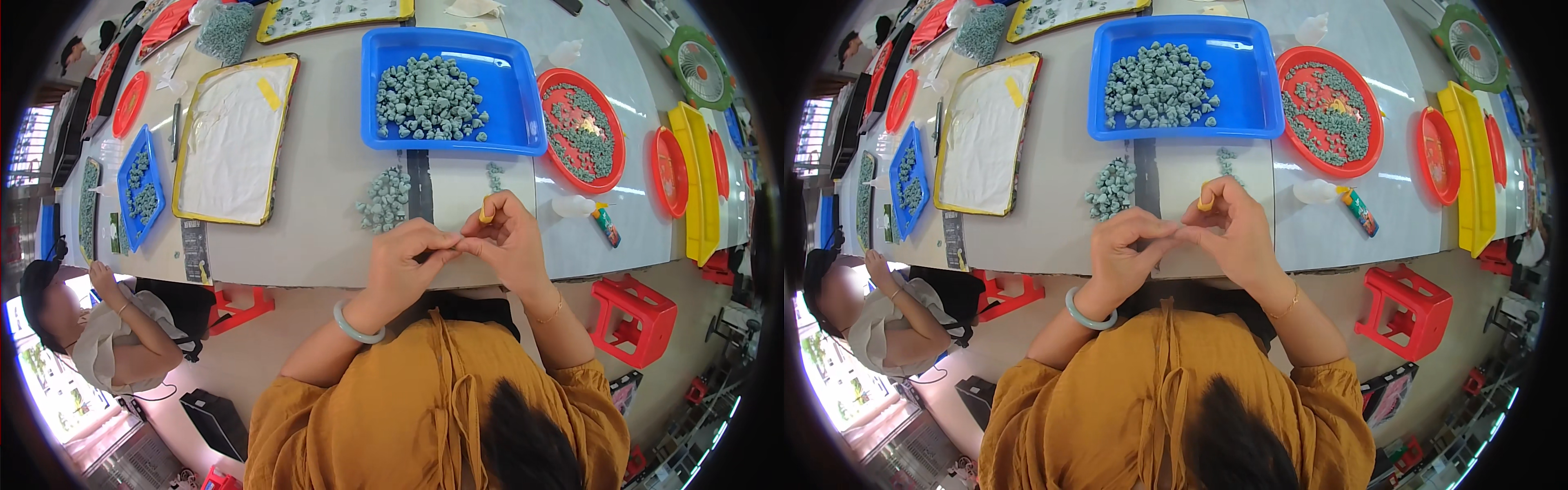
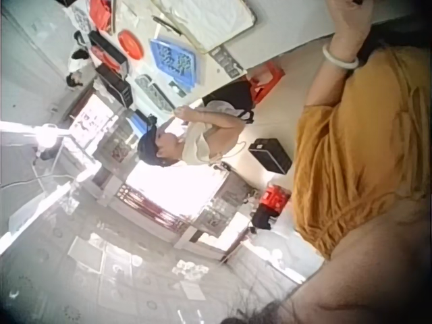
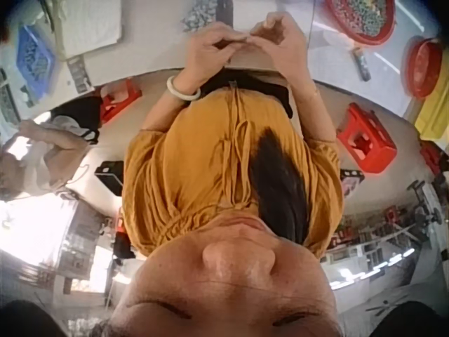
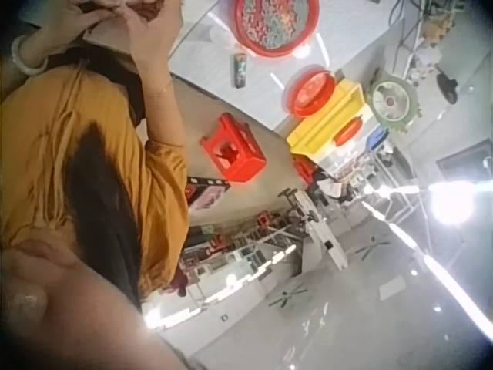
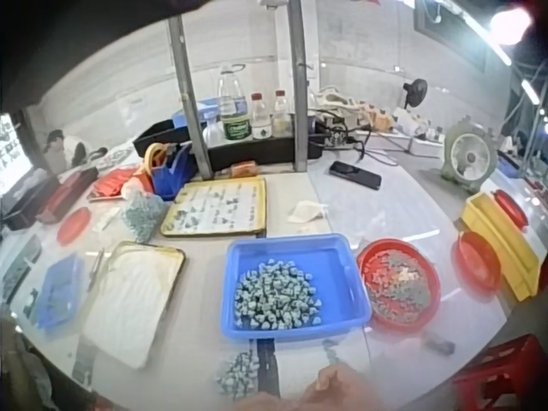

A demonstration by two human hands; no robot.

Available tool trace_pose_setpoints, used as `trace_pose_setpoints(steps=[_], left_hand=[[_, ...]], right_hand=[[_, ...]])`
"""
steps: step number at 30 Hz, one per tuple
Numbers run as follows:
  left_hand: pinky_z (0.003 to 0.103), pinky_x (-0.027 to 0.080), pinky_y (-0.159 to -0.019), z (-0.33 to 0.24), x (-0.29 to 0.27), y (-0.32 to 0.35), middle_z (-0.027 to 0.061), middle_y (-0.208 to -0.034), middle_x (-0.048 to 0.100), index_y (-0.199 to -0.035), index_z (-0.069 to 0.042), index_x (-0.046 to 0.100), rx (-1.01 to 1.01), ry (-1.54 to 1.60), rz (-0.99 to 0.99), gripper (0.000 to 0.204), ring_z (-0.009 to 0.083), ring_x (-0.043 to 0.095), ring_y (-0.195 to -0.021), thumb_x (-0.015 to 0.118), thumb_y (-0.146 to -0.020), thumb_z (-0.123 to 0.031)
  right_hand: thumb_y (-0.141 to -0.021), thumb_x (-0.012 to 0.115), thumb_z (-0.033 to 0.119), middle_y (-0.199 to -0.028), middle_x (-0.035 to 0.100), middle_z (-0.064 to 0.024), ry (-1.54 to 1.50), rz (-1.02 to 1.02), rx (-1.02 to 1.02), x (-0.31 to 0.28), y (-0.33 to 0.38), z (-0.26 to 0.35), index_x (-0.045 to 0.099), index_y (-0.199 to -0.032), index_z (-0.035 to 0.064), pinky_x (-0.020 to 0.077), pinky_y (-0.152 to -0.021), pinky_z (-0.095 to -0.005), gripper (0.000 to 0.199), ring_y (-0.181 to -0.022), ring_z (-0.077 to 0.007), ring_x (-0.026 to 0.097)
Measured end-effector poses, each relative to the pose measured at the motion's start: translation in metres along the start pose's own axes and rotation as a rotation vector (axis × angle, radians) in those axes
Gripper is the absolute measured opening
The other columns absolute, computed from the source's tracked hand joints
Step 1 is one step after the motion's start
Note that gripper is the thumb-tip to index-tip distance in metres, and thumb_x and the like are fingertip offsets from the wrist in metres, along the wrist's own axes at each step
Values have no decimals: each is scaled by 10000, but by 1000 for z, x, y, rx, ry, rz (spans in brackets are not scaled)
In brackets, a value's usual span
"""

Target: The person applies glue to miniature figurines using a glue bottle and attaches small pieces to them by hand.

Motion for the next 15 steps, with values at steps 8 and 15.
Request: trace_pose_setpoints(steps=[8,15], left_hand=[[199,455,-568,4,-1,2,66,-778,632,-861,6,661,-256,355,-50,167,94,578,-661,660,-710,78],[211,440,-563,1,-11,1,60,-815,637,-909,1,650,-245,201,11,131,91,564,-661,604,-789,24]], right_hand=[[-752,606,-123,-826,621,-144,-113,-74,-382,11,9,-14,405,-815,23,498,-715,-272,256,-806,-174,609],[-745,628,-107,-793,611,-128,20,-162,-392,17,6,-6,406,-798,23,496,-691,-262,262,-732,-165,604]])
Point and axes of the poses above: each hand's wrist, its own y-axis away from the middle knuckle, its own x-axis out of the palm, z = x × y, the point moved 3 cm from there along -y, towards the middle knuckle
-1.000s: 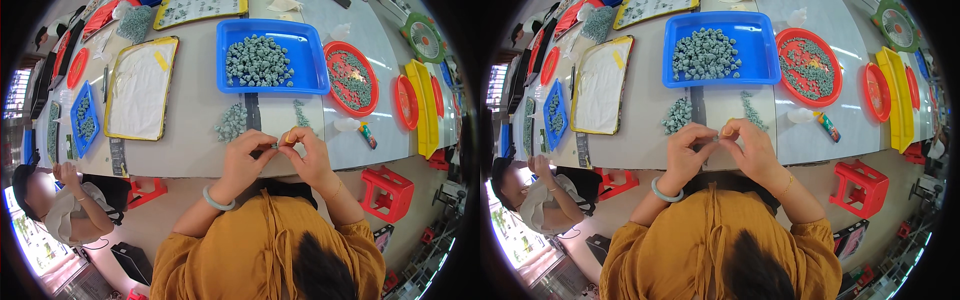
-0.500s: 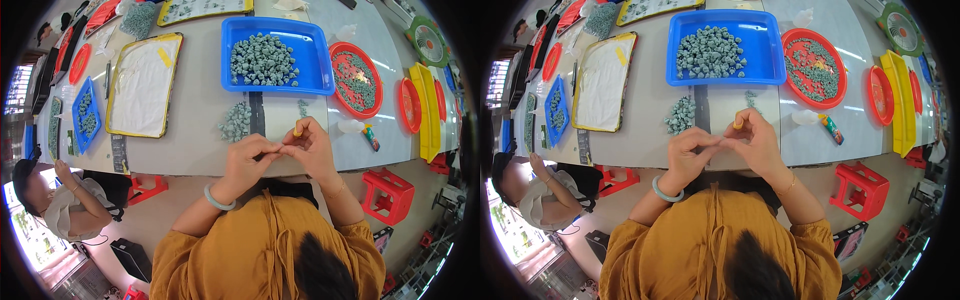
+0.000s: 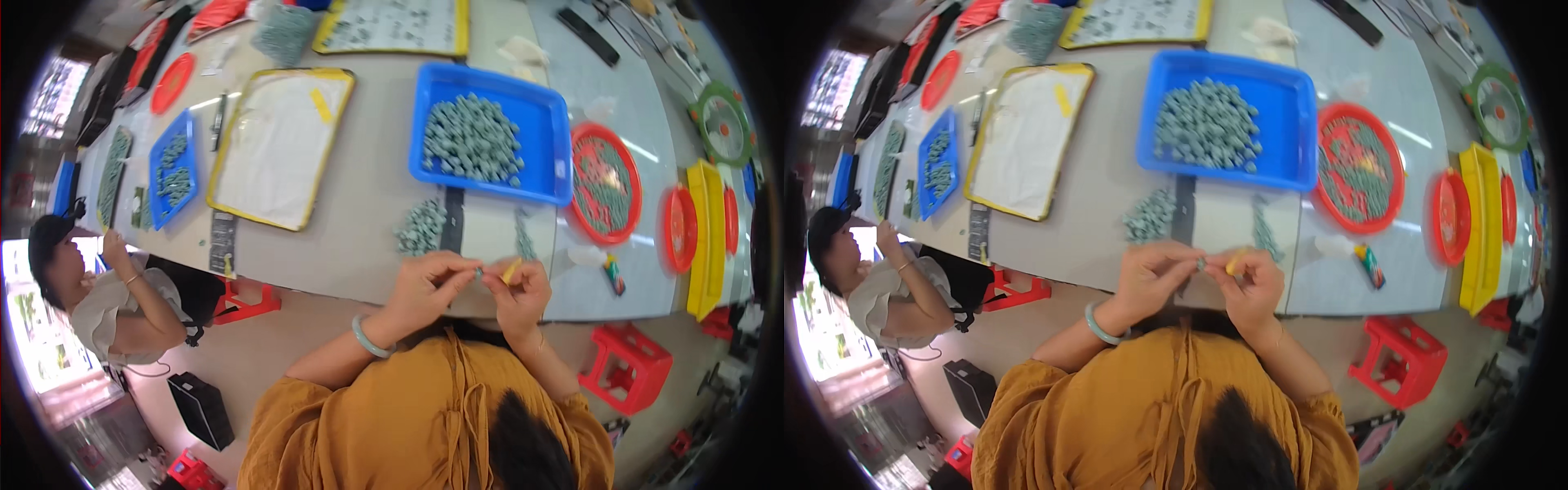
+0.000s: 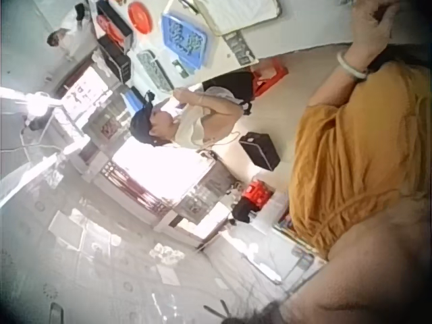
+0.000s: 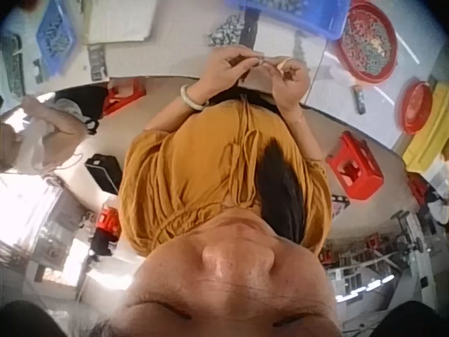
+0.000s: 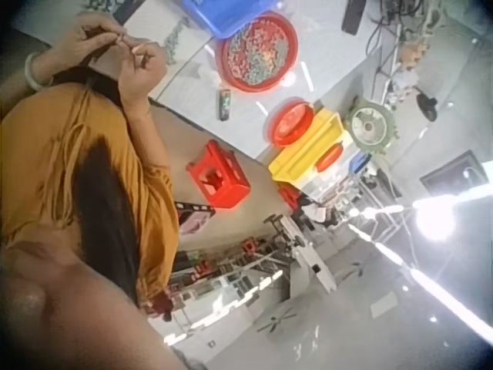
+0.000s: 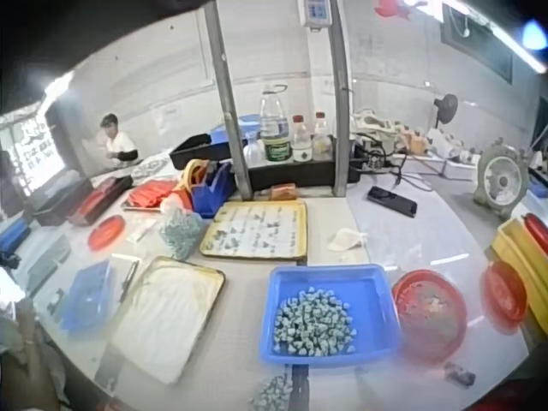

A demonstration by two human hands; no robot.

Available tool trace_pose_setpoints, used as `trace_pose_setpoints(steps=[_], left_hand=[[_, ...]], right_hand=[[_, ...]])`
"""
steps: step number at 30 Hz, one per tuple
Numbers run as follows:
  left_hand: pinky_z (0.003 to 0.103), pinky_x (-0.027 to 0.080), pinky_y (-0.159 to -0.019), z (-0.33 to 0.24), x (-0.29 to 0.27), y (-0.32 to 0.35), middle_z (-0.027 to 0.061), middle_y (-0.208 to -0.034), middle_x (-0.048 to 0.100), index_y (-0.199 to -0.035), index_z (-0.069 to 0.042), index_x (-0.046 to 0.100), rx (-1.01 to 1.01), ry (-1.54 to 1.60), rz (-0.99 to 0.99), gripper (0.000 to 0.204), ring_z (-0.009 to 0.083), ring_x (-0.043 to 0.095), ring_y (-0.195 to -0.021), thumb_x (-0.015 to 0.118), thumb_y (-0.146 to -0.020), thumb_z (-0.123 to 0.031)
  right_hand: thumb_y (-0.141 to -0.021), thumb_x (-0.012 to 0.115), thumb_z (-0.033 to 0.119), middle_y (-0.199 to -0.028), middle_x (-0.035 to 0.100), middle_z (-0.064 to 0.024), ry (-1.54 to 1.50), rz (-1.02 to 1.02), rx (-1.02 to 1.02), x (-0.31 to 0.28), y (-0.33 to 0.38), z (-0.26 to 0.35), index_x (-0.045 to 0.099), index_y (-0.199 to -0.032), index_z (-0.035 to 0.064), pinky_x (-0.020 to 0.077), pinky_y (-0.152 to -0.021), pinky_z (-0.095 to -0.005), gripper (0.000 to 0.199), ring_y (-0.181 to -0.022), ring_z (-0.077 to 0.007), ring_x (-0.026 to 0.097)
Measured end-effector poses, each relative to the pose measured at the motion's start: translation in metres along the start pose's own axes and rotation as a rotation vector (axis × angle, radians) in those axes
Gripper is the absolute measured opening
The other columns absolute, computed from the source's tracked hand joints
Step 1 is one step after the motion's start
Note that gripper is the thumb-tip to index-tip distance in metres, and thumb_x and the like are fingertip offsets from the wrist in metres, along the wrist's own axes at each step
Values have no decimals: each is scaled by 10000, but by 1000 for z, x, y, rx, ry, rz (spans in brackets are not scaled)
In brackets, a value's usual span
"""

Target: The person applies glue to miniature figurines using a glue bottle and attaches small pieces to them by hand.

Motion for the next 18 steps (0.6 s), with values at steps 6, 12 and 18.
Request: trace_pose_setpoints(steps=[6,12,18], left_hand=[[255,455,-579,3,7,-1,60,-782,621,-929,-34,640,43,-109,57,126,121,577,-657,605,-821,-87],[251,467,-595,1,5,7,65,-813,632,-947,-31,637,85,-73,53,135,130,602,-690,602,-821,-65],[254,481,-624,-1,2,-3,84,-849,638,-972,-22,633,60,-57,28,161,153,628,-737,598,-821,-67]], right_hand=[[-702,686,-67,-758,600,-108,113,-84,77,-17,17,-15,412,-779,35,461,-642,-247,303,-714,-144,584],[-683,634,-137,-765,570,-89,58,-55,112,-8,21,-9,391,-806,51,450,-715,-249,330,-741,-137,546],[-700,623,-128,-790,577,-95,71,-120,165,-3,11,-6,392,-836,52,454,-725,-258,323,-749,-143,551]])
Point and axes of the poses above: each hand's wrist, its own y-axis away from the middle knuckle, its own x-axis out of the palm, z = x × y, the point moved 3 cm from there along -y, towards the middle knuckle
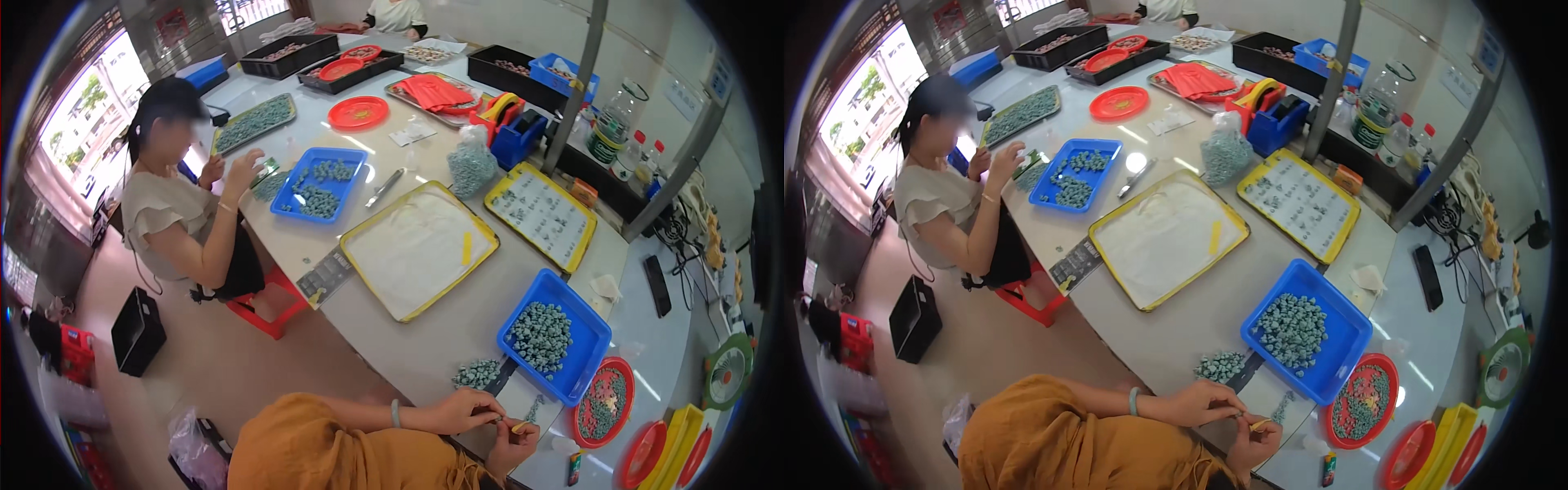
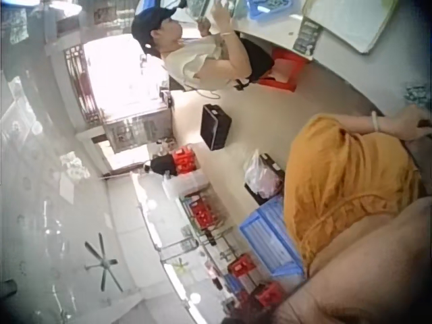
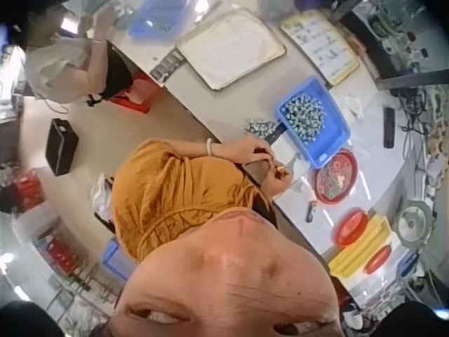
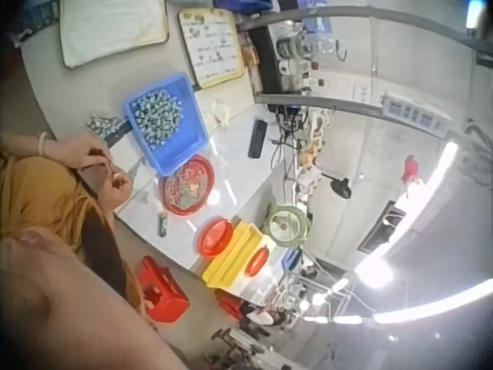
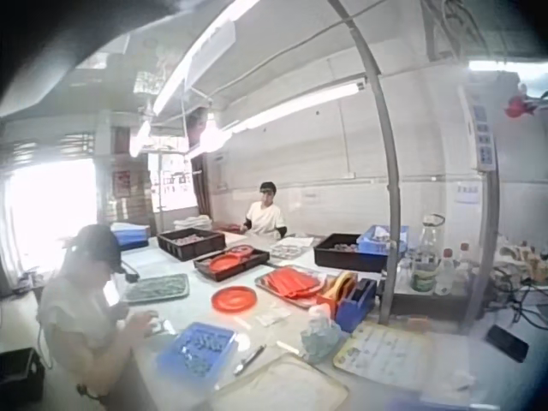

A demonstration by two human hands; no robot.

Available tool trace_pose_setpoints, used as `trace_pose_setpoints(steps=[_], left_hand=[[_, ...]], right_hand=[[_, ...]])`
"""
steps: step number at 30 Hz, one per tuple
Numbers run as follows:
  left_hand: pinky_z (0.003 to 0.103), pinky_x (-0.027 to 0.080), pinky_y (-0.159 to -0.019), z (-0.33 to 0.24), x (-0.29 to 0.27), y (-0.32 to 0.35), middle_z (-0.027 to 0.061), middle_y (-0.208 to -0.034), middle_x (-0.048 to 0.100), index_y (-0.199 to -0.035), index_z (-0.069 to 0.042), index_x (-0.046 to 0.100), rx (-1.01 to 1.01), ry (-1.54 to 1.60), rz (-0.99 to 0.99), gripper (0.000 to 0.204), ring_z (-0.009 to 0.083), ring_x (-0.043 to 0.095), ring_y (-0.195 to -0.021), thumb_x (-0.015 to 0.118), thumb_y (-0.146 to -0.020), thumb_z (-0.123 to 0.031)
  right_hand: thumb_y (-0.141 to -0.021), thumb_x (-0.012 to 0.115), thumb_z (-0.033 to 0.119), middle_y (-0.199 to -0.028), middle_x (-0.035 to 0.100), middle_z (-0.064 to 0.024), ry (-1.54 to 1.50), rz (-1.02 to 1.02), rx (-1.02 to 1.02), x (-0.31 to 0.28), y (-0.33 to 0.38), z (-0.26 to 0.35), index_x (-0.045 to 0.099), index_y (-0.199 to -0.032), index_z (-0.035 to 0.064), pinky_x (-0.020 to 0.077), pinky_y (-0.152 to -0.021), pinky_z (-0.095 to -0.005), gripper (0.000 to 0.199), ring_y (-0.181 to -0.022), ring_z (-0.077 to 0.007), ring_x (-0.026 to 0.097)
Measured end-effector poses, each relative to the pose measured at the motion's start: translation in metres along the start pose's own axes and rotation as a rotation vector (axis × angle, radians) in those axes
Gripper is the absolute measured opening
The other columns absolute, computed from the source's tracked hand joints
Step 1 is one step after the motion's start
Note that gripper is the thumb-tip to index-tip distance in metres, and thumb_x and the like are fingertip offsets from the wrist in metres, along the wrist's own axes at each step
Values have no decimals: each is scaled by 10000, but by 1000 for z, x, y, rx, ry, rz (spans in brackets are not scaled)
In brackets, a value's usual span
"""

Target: The person applies glue to miniature figurines using a glue bottle and attaches small pieces to them by hand.

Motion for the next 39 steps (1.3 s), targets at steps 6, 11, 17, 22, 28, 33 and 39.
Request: trace_pose_setpoints(steps=[6,11,17,22,28,33,39], left_hand=[[267,492,-647,-2,2,-3,104,-842,643,-958,1,619,58,24,27,155,185,630,-761,590,-820,-62],[262,486,-651,1,3,5,93,-829,639,-927,3,610,86,32,-13,130,157,616,-739,601,-813,-59],[269,469,-647,0,6,9,103,-798,642,-890,10,594,98,-3,-11,109,161,608,-709,603,-796,-45],[271,480,-669,2,7,7,92,-875,651,-971,-14,615,97,-73,-15,169,159,613,-754,602,-811,-67],[274,468,-635,-6,5,7,84,-835,644,-976,-21,617,148,-114,-14,176,162,603,-718,604,-807,-67],[285,461,-635,-5,5,6,92,-802,640,-939,-9,602,93,-88,7,146,177,597,-698,590,-810,-76],[288,458,-633,-6,5,3,94,-807,628,-933,-19,609,117,-35,3,144,192,592,-701,595,-807,-87]], right_hand=[[-732,586,-125,-817,578,-88,-11,-13,-24,-2,-5,0,391,-873,52,455,-719,-246,299,-752,-130,550],[-745,589,-107,-810,569,-76,-51,26,-62,-6,-3,-4,392,-878,59,435,-729,-240,290,-753,-127,540],[-742,585,-128,-795,572,-68,-74,77,-94,-2,1,4,401,-867,62,441,-723,-231,293,-764,-122,553],[-728,628,-111,-808,589,-88,-125,80,-96,-5,-1,-4,409,-863,52,466,-713,-236,305,-765,-126,568],[-718,636,-116,-812,582,-86,-146,86,-70,-5,-1,-3,408,-869,52,472,-716,-244,321,-767,-130,566],[-676,630,-148,-821,565,-81,-145,98,-51,-1,-2,0,401,-877,57,453,-719,-232,367,-767,-133,558],[-656,640,-150,-822,550,-85,-138,88,-52,-4,-4,-7,391,-908,59,453,-720,-245,411,-773,-141,548]])
Point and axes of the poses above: each hand's wrist, its own y-axis away from the middle knuckle, its own x-axis out of the palm, z = x × y, the point moved 3 cm from there along -y, towards the middle knuckle
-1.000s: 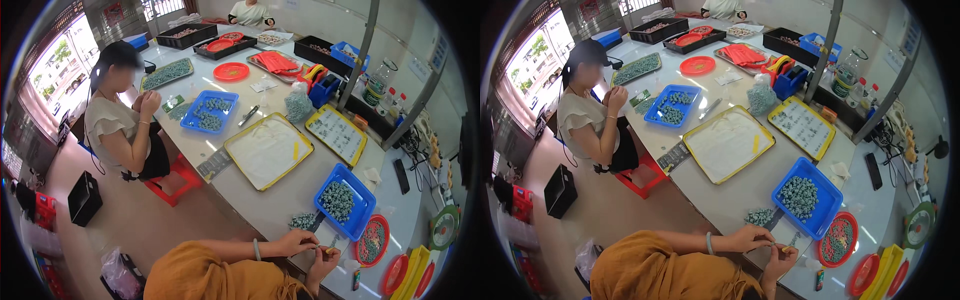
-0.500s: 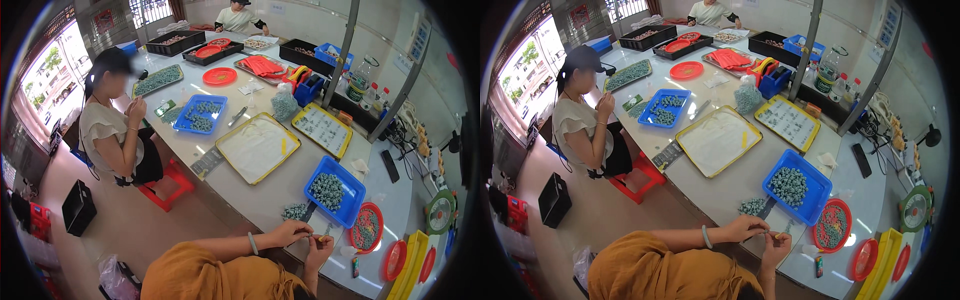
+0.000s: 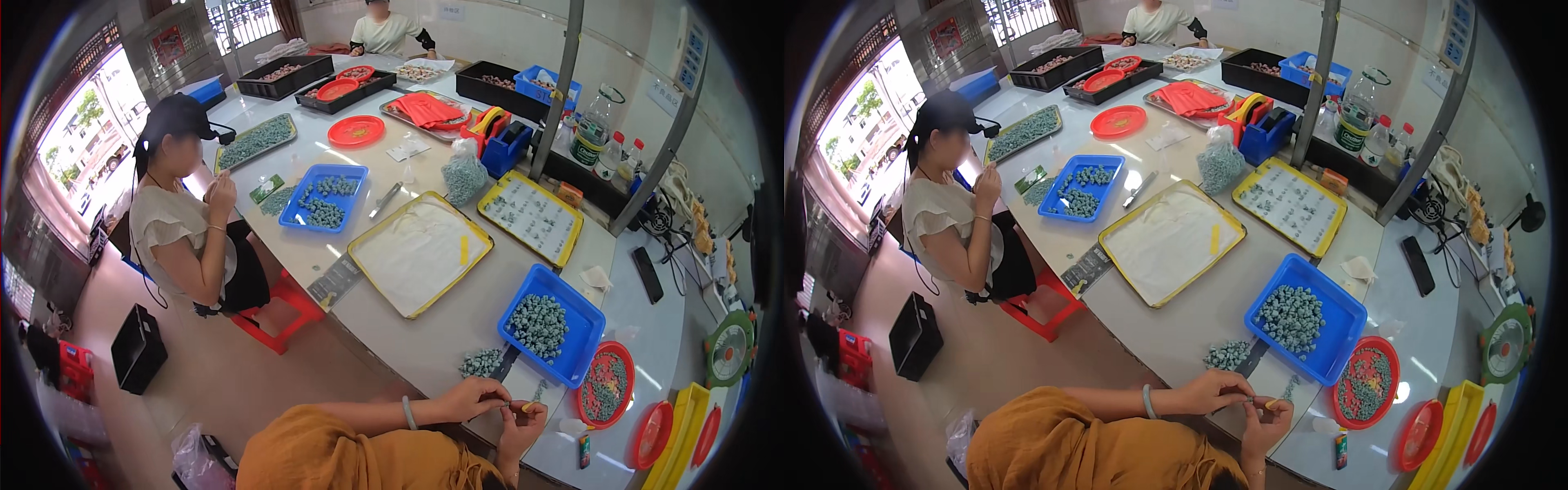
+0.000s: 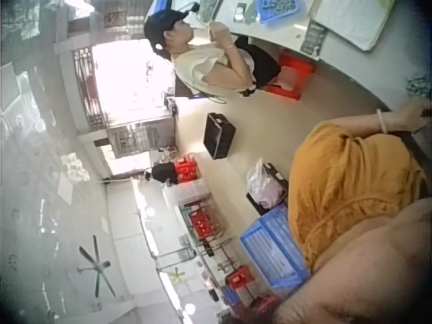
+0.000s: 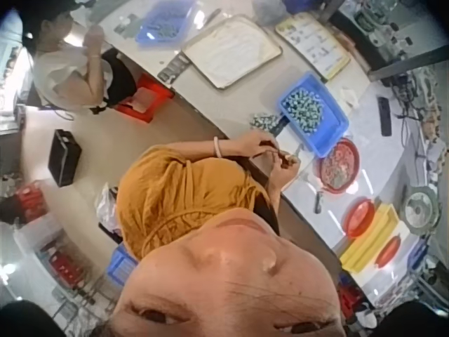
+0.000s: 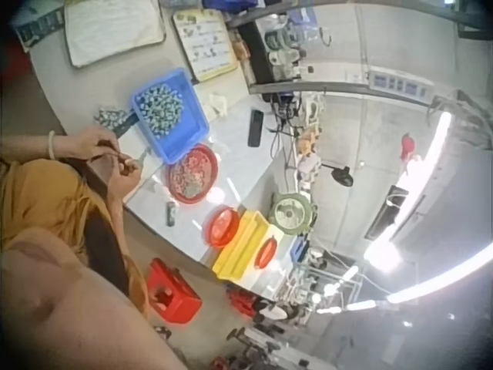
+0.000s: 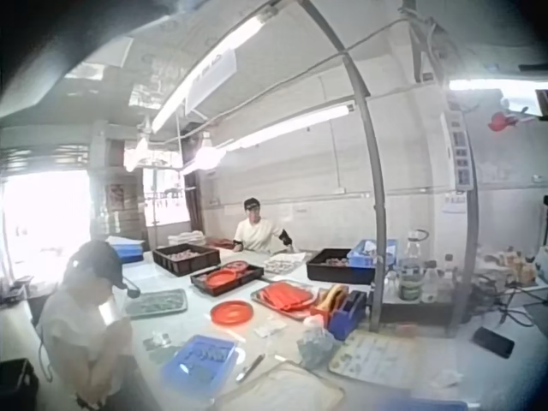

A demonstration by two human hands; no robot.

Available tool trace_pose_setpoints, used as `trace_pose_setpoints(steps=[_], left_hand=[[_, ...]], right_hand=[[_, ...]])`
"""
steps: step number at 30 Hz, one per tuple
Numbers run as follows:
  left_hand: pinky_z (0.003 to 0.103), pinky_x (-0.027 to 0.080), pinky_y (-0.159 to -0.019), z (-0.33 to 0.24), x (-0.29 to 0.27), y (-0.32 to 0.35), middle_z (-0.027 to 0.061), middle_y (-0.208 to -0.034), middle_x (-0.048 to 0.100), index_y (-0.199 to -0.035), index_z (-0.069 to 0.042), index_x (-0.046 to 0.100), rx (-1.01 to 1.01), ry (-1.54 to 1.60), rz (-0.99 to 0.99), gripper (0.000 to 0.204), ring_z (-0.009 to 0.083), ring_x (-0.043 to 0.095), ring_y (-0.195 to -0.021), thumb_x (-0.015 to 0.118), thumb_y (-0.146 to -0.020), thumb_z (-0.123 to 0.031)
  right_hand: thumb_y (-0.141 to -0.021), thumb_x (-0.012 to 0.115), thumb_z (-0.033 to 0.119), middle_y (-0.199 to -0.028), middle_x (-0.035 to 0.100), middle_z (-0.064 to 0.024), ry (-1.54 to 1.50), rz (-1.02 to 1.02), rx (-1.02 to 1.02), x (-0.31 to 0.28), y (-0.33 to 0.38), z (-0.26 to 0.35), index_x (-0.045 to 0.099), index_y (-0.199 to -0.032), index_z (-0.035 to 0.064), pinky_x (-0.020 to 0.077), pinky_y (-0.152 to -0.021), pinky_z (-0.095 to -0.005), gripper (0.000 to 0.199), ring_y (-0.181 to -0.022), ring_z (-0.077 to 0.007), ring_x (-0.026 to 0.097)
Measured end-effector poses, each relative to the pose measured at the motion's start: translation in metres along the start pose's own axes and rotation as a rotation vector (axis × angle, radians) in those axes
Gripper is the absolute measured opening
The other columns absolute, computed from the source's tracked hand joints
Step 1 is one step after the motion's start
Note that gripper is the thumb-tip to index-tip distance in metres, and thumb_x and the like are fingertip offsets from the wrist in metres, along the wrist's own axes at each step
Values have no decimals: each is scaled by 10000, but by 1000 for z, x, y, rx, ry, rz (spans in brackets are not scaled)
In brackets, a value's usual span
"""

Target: The person applies glue to miniature figurines using a glue bottle and attaches small pieces to them by hand.

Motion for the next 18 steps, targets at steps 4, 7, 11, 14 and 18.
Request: trace_pose_setpoints(steps=[4,7,11,14,18], left_hand=[[288,459,-643,-5,-2,1,95,-834,624,-943,-23,615,-12,-24,29,154,196,596,-729,603,-807,-94],[288,459,-647,5,3,5,94,-840,623,-951,-26,617,-9,-2,30,158,198,595,-734,605,-809,-96],[286,456,-640,6,0,-6,86,-842,621,-943,-27,619,-19,54,71,144,197,590,-724,598,-810,-79],[285,453,-632,3,-1,-3,81,-845,622,-938,-29,618,-38,66,68,136,196,586,-715,594,-810,-70],[264,463,-625,0,-8,-6,65,-870,628,-936,-35,625,-44,24,58,133,165,596,-732,610,-803,-38]], right_hand=[[-648,651,-155,-824,550,-96,5,-10,16,1,1,5,388,-892,55,465,-730,-262,416,-795,-159,557],[-643,642,-153,-823,550,-95,8,-4,25,-1,6,3,383,-897,61,454,-727,-255,422,-786,-152,552],[-639,657,-140,-813,558,-106,7,-36,49,-5,2,1,375,-889,63,448,-732,-266,428,-780,-165,556],[-646,676,-133,-804,570,-113,-52,-48,86,-1,3,0,384,-880,56,451,-737,-279,419,-779,-175,565],[-645,689,-124,-805,571,-105,10,4,76,4,-2,5,401,-891,50,458,-723,-272,417,-785,-169,568]])
Point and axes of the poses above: each hand's wrist, its own y-axis away from the middle knuckle, its own x-axis out of the palm, z = x × y, the point moved 3 cm from there along -y, towards the middle knuckle
